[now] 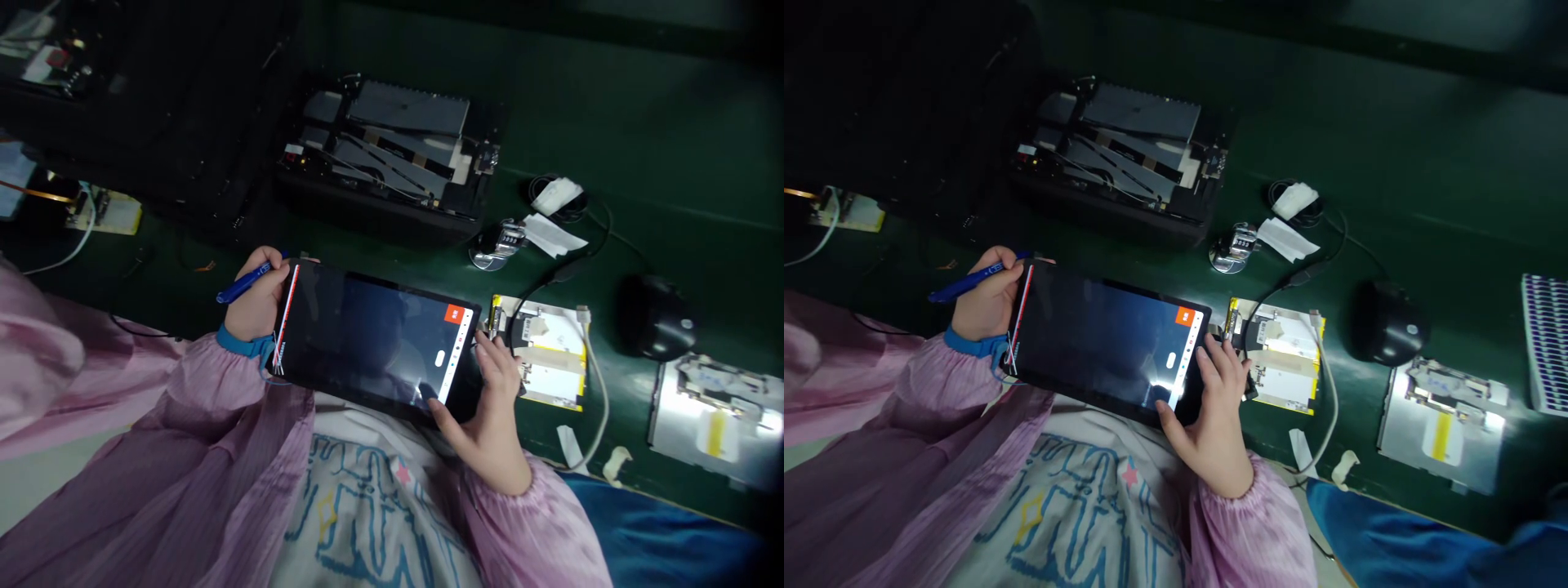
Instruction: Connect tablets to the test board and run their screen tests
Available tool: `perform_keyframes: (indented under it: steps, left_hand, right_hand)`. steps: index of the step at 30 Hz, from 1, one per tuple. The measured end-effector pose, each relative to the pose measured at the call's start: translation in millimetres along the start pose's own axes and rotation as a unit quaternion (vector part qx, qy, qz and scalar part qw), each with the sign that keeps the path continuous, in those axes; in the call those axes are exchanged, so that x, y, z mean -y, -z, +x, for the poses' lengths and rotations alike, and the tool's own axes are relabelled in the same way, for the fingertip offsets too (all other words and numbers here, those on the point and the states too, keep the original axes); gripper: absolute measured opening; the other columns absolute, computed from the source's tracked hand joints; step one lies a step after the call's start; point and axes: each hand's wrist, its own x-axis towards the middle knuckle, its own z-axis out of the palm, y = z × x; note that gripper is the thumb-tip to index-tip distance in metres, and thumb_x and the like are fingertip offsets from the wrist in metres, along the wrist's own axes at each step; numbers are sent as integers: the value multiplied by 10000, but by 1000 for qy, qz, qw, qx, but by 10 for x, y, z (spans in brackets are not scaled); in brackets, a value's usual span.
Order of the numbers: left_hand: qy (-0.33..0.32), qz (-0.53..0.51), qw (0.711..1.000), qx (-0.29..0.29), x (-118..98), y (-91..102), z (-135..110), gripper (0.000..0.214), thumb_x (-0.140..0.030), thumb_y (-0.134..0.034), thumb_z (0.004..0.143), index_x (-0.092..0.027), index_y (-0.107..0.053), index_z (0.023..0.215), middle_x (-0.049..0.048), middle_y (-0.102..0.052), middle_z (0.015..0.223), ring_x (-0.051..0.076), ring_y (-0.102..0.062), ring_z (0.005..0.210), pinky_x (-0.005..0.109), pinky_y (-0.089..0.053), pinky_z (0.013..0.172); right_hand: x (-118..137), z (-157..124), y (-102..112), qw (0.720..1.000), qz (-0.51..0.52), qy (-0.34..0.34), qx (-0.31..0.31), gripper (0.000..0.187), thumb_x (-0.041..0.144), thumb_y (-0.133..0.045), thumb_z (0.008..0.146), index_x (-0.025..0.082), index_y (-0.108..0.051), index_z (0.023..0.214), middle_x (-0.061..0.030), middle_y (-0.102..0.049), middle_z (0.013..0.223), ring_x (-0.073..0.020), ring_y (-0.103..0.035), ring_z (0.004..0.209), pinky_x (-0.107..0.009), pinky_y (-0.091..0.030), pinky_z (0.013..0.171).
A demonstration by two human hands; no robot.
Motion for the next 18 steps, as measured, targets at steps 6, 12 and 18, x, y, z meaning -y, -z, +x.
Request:
perform_keyframes:
  steps: [6, 12, 18]
  left_hand:
    - [2, 8, 1000, -2, -10, -10, -5, 185, -56, -528, 716, -195, -407, 731, 29, -720, 751, 203, -683, 737, 403, -519, 788]
    - [4, 7, 1000, 3, -18, -3, -11, 190, -62, -540, 718, -196, -406, 726, 31, -722, 754, 198, -670, 715, 406, -509, 788]
    - [8, -5, 1000, 0, -23, -13, -28, 204, -64, -558, 704, -197, -405, 727, 25, -722, 743, 189, -666, 708, 361, -513, 732]
  right_hand:
    - [-2, -2, -2, 1000, 15, -2, 13, 819, 331, -610, 785, 249, -189, 1483, -165, -297, 1492, -382, -254, 1396, -716, -178, 1070]
    - [-9, 0, -1, 999, 21, -2, 26, 807, 320, -593, 788, 250, -186, 1481, -164, -265, 1502, -383, -244, 1401, -711, -169, 1080]
    - [-4, -5, 6, 999, 6, 11, 35, 821, 329, -591, 780, 254, -173, 1482, -162, -216, 1524, -396, -236, 1402, -718, -168, 1076]
